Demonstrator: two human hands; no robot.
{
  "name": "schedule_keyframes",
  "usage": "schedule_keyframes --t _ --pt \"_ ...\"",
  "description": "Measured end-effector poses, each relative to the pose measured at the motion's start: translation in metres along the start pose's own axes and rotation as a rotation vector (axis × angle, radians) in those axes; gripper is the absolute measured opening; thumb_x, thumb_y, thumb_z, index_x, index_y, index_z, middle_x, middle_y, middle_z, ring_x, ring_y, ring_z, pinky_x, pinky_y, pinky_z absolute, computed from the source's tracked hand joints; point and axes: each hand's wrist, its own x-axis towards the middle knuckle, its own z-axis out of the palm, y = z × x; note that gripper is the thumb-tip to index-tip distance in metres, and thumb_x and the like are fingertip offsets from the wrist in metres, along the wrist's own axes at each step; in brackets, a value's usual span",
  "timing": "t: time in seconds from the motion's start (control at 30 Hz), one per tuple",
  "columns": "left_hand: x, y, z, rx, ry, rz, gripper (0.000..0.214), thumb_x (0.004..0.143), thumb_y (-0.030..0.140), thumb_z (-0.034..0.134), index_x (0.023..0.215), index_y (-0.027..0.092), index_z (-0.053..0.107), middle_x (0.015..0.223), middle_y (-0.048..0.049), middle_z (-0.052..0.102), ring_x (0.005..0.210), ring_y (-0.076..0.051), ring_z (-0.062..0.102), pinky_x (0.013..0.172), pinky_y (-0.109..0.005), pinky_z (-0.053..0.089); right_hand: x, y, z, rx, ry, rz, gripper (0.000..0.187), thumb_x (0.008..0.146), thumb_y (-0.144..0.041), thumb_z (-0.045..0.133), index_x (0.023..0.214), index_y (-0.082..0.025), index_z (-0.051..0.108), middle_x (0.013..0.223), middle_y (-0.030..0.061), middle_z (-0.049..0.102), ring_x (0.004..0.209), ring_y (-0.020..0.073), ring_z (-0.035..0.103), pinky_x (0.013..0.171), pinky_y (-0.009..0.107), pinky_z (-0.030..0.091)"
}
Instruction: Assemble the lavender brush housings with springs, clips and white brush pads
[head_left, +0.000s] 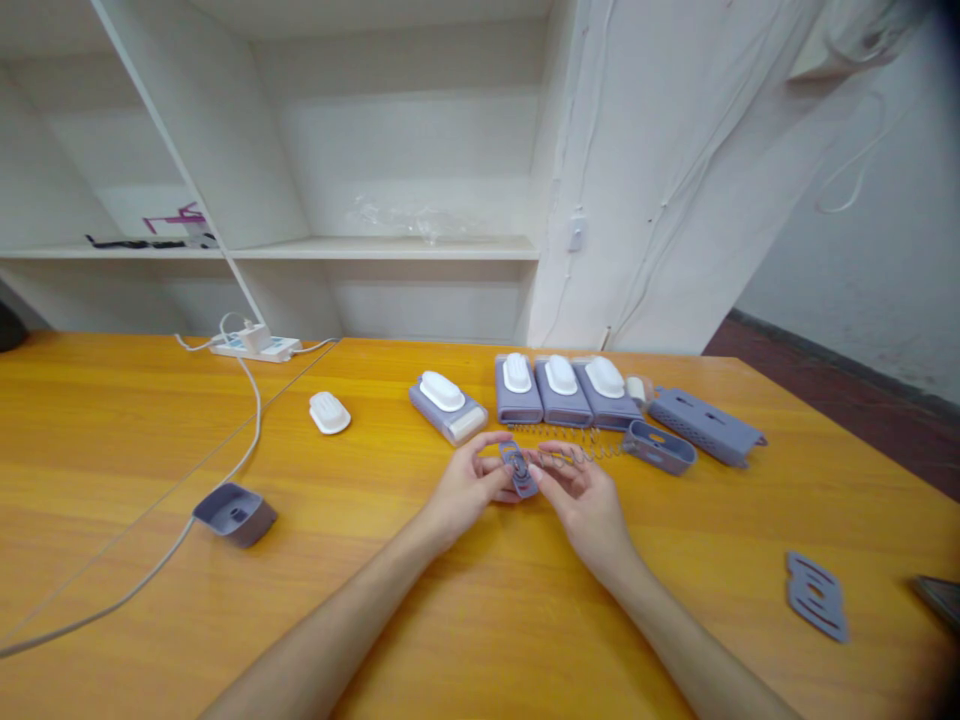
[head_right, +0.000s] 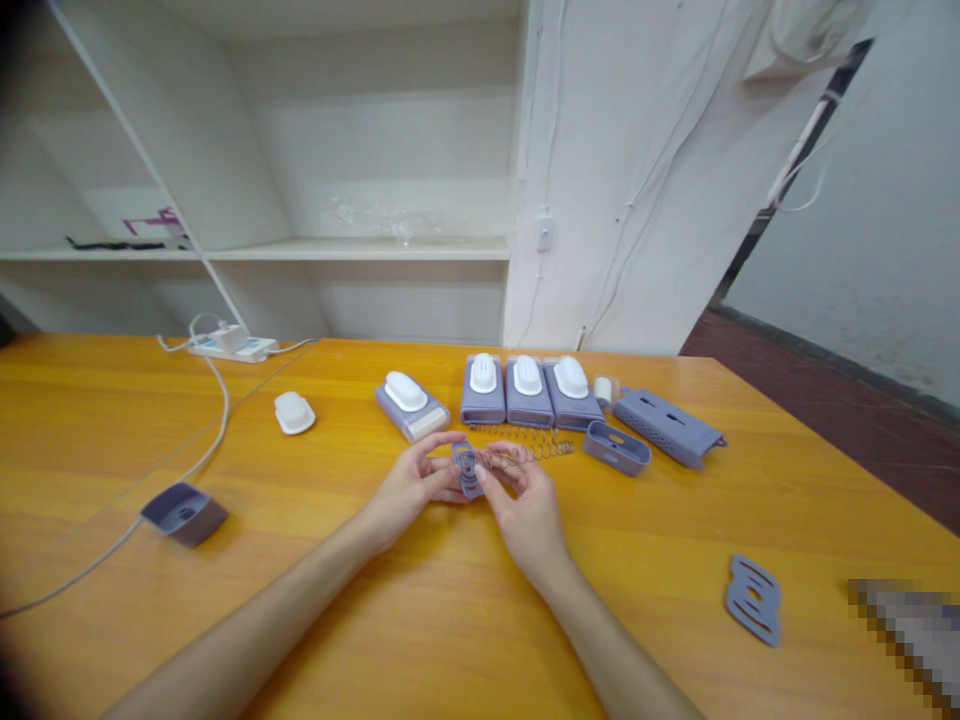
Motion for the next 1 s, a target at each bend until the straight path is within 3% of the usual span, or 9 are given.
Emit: schedule_keyframes --t 0.47,0.7,1.0 --pt "0.0007 -0.0016 0.0045 -0.038 0.115 0.011 0.063 0.060 0.028 0.077 0.110 0.014 0.041 0.078 -0.0063 0.068 0.064 -0.016 0.064 0.066 -0.031 0.051 -0.0060 0.0011 -0.0001 -0.486 0.035 -0.251 0.023 0.080 -0.025 0.060 0.102 -0.022 0.055 0.102 0.0063 0.065 0.098 0.0216 0.060 0.092 0.040 0.044" --pt "0.0001 -0.0001 0.0038 -0.024 0.103 -0.016 0.061 0.062 0.025 0.075 0.111 0.014 0.042 0.079 -0.0057 0.067 0.064 -0.015 0.063 0.066 -0.031 0.051 -0.0049 0.0003 0.0005 -0.514 0.015 -0.315 0.021 0.081 -0.023 0.058 0.101 -0.023 0.056 0.101 0.0044 0.065 0.097 0.0201 0.059 0.090 0.037 0.043" --pt "0.0016 -0.0040 0.0013 -0.001 0.067 -0.012 0.058 0.063 0.026 0.072 0.111 0.014 0.042 0.074 -0.0043 0.066 0.061 -0.015 0.063 0.066 -0.033 0.051 -0.0032 0.0017 0.0010 -0.520 0.006 -0.294 0.019 0.081 -0.023 0.058 0.100 -0.023 0.057 0.099 0.0043 0.065 0.096 0.0201 0.059 0.089 0.036 0.044"
